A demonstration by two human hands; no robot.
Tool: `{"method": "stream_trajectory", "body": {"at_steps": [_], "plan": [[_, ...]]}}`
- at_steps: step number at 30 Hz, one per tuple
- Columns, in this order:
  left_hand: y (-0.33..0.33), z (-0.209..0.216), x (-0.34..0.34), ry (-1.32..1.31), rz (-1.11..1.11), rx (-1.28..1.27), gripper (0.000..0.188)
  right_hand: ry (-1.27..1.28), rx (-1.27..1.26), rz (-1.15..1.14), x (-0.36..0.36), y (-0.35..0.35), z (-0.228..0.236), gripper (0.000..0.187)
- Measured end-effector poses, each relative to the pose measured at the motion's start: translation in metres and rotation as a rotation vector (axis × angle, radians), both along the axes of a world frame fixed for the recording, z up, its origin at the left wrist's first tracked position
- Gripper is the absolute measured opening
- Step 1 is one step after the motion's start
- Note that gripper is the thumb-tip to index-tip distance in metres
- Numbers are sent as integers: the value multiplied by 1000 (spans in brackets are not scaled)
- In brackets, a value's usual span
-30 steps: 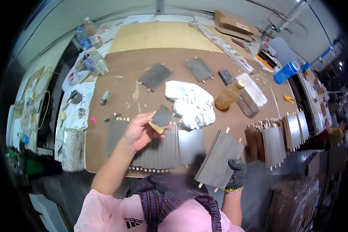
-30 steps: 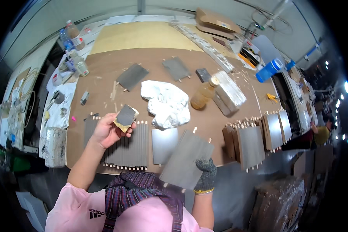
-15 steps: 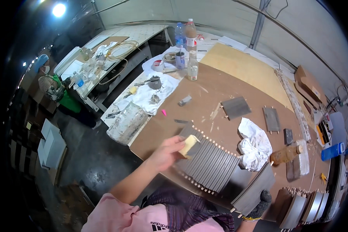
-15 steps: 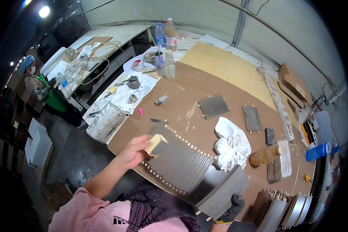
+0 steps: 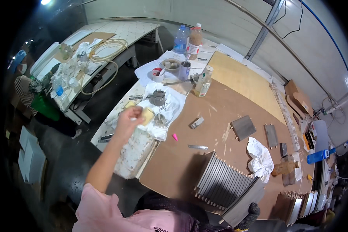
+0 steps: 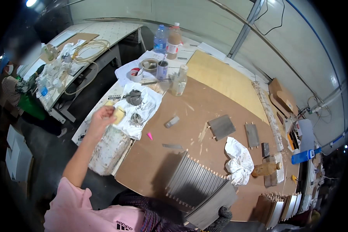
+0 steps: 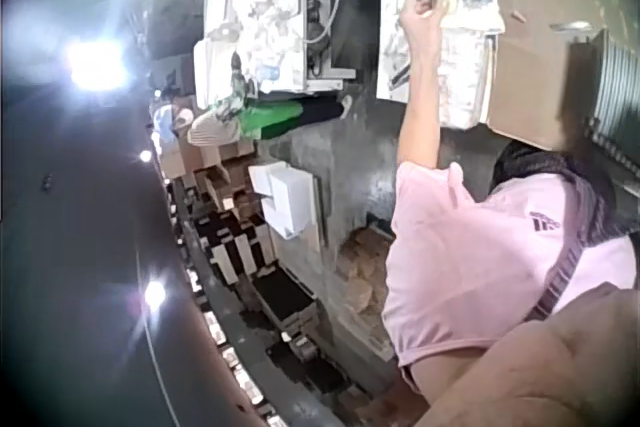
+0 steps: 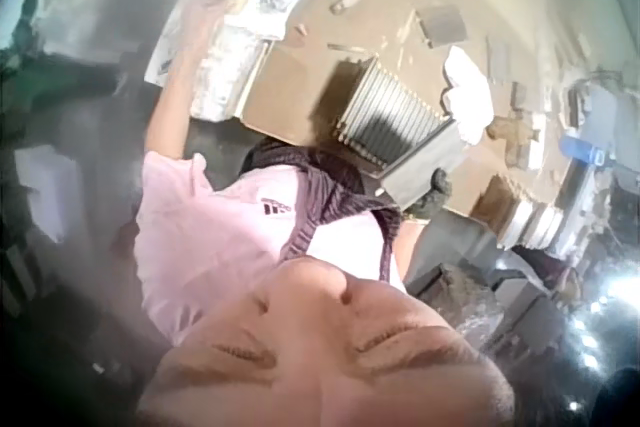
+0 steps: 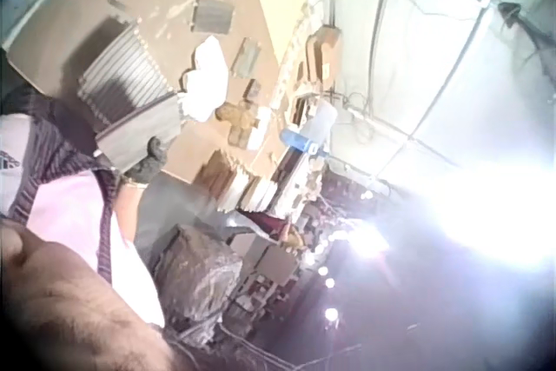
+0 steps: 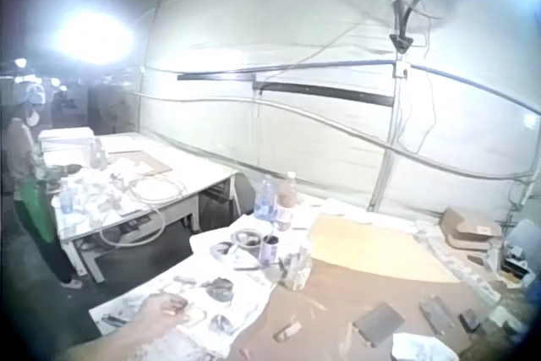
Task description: The person wipes a sponge across the surfaces and edges of wooden panels and then stacks them on the workbench.
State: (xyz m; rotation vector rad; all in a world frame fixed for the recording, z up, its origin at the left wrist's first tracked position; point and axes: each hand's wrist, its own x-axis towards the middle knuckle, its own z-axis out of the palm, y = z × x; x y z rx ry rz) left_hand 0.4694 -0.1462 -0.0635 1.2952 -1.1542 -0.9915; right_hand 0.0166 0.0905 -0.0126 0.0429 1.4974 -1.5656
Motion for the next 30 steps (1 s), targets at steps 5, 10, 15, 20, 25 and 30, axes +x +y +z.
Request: {"method": "stream_trajectory", "body": {"at_steps": [5, 10, 15, 20, 25, 30], "plan": [[-100, -9, 36, -770, 68, -183, 36, 73, 43, -12, 36, -17, 3, 72], [-163, -25, 11, -889, -30, -299, 36, 116, 87, -25, 51, -30, 4, 73], [-186, -42, 3, -1028, -141, -295, 35, 141, 125, -29, 57, -39, 3, 74], [-185, -31, 3, -1007, -122, -184, 33, 157, 152, -35, 57, -43, 3, 75], [-186, -36, 8, -1027, -116, -138, 32, 159, 169, -27, 56, -44, 3, 75], [-184, -38, 10, -935, -27, -226, 33, 166, 174, -12, 56, -45, 2, 76]]}}
